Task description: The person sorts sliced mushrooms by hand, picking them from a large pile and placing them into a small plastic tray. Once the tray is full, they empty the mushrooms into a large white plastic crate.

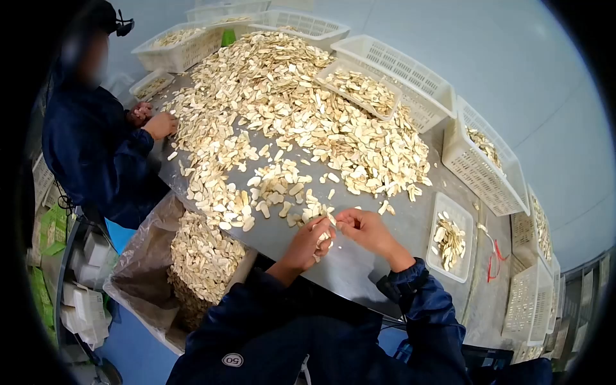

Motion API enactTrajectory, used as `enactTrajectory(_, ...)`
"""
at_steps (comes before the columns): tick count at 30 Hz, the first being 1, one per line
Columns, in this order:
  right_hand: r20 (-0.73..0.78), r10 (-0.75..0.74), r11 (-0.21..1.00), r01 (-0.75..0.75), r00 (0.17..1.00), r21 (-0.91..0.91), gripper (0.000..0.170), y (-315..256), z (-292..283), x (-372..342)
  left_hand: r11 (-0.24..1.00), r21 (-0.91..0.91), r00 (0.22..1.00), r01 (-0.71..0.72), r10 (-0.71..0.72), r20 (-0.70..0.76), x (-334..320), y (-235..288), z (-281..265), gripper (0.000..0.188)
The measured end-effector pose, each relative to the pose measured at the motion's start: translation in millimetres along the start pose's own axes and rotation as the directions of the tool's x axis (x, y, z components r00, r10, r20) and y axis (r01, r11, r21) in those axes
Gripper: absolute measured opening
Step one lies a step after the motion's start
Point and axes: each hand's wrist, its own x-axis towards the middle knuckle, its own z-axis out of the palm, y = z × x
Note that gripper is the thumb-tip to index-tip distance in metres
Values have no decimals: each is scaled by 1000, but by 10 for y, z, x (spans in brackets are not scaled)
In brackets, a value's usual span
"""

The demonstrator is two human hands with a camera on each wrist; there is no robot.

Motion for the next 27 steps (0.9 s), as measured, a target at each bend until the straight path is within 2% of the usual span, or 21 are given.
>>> enactTrajectory(3, -38, -95, 973, 85, 995, -215, 18, -117, 6, -44, 995, 93, 999, -37, 35, 33, 97, -43, 23, 17)
enactTrajectory(6, -53, -143, 965, 127, 988, -231, 18, -125, 9, -67, 995, 92, 999, -27, 29, -24, 154, -75, -2, 14)
enactTrajectory(9, -17, -107, 955, 98, 994, -279, 17, -240, -6, -78, 995, 90, 999, -51, 52, -4, 159, -79, -11, 15)
enactTrajectory(15, 60, -13, 1000, 12, 998, 27, 20, -10, -61, -1, 993, 102, 998, -57, 58, -4, 147, -72, -5, 19)
enactTrajectory(21, 40, 85, 991, -89, 996, 103, 24, -29, -125, -30, 989, 139, 999, -47, 49, -13, 130, -39, 42, 19)
enactTrajectory(24, -4, 89, 996, -89, 996, -8, 26, 10, -153, -19, 987, 151, 998, -60, 62, -9, 125, -35, 53, 20)
enactTrajectory(27, -115, -258, 946, 226, 959, -233, 28, -107, -92, -79, 984, 170, 997, -58, 49, 55, 155, -68, -24, 22)
